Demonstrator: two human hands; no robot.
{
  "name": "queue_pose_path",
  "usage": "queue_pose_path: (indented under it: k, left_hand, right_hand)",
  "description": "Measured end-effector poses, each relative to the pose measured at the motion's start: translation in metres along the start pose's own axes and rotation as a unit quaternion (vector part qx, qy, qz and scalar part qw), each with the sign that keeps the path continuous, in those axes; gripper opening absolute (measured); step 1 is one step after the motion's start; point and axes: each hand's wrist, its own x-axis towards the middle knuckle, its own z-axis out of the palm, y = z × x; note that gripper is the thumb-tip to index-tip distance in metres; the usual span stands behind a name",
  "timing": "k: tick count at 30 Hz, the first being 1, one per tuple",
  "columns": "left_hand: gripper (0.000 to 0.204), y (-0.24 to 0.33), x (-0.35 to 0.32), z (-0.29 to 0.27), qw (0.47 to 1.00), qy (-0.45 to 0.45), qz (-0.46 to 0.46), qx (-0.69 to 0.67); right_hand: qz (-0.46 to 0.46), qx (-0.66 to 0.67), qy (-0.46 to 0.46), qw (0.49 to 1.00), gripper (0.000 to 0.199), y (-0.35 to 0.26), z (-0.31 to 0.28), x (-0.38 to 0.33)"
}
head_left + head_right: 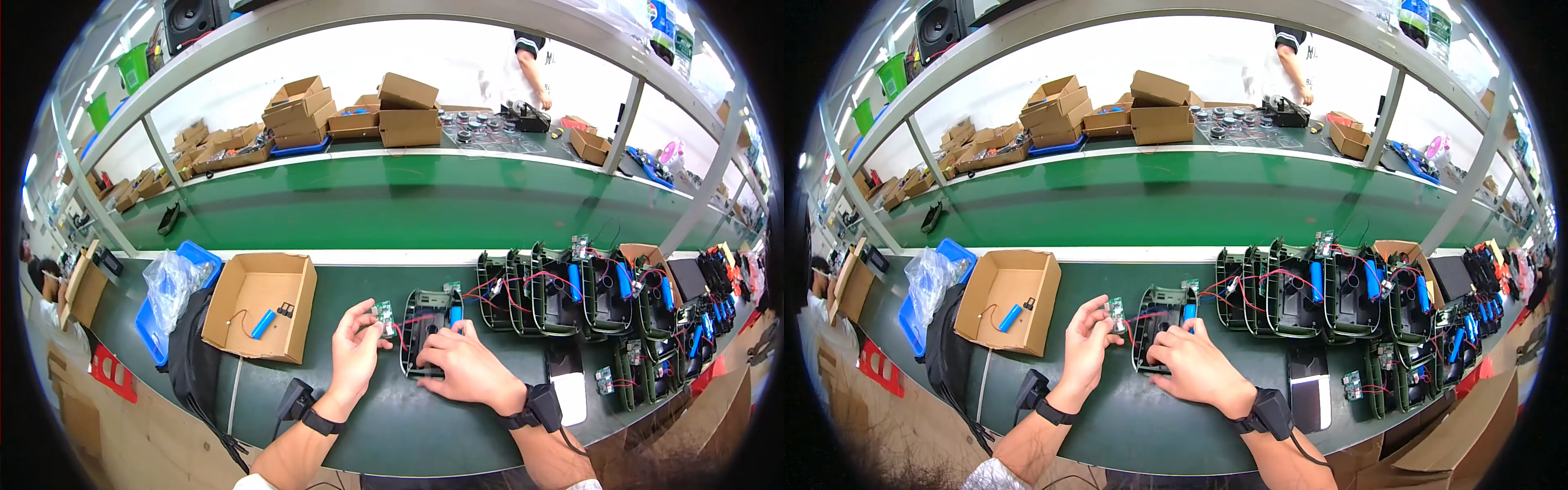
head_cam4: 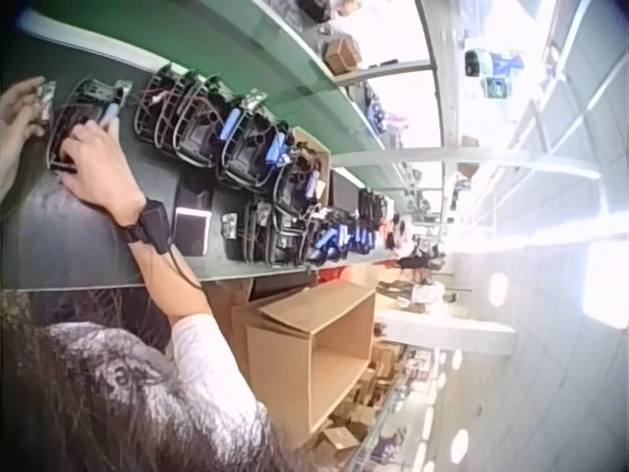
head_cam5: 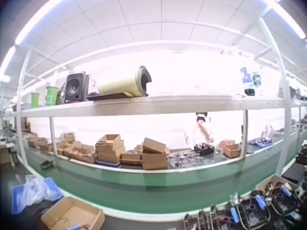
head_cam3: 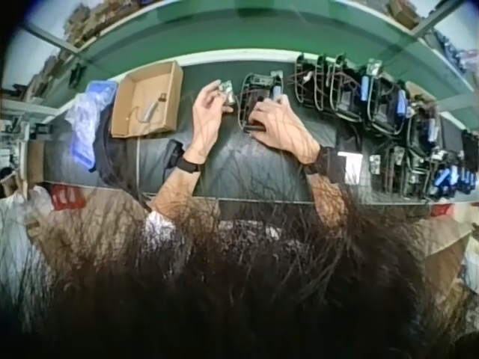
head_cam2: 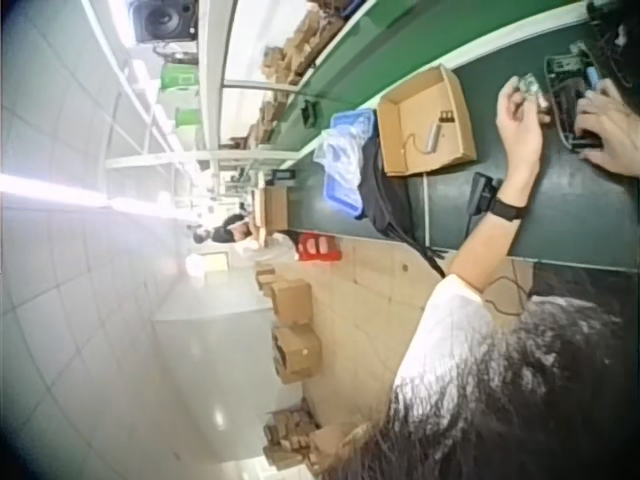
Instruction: Assembling electronic circuit boards into plastic housings on a production line.
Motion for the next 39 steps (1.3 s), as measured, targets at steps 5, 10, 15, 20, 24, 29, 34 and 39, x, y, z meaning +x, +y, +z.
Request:
queue_pose_path:
  k: [5,10,15,20,24,29,34,39]
  left_hand:
    - [0.052,0.002,-0.002,0.000,1.000,0.007,0.021,0.015]
    - [0.057,0.000,-0.002,0.003,1.000,0.007,0.018,0.019]
    - [0.055,-0.013,0.001,0.001,0.998,0.029,0.045,0.033]
    - [0.047,-0.008,-0.004,-0.009,0.997,0.042,0.053,0.034]
    - [0.044,-0.007,-0.001,-0.001,0.998,0.043,0.038,0.023]
    - [0.044,-0.008,-0.003,0.001,0.997,0.068,0.026,0.014]
    - [0.037,-0.017,0.001,0.000,0.999,0.001,0.049,0.010]
    - [0.036,-0.021,-0.001,-0.003,0.995,-0.054,0.020,0.078]
  right_hand:
    - [-0.001,-0.010,0.032,0.999,0.022,0.009,0.005,0.002]
    - [-0.018,-0.013,0.045,0.999,0.022,0.013,0.007,0.001]
    - [-0.055,-0.024,0.029,0.998,0.024,0.012,0.013,-0.002]
    - [-0.066,0.018,0.061,0.996,0.026,0.009,0.033,0.005]
    - [-0.055,0.036,0.076,0.995,0.024,0.004,0.024,0.000]
    - [-0.076,0.033,0.043,0.996,0.022,0.001,0.027,0.000]
    - [-0.006,-0.032,0.117,0.993,0.024,0.008,0.033,0.000]
    - [0.065,-0.103,0.183,0.976,0.027,0.009,0.029,0.004]
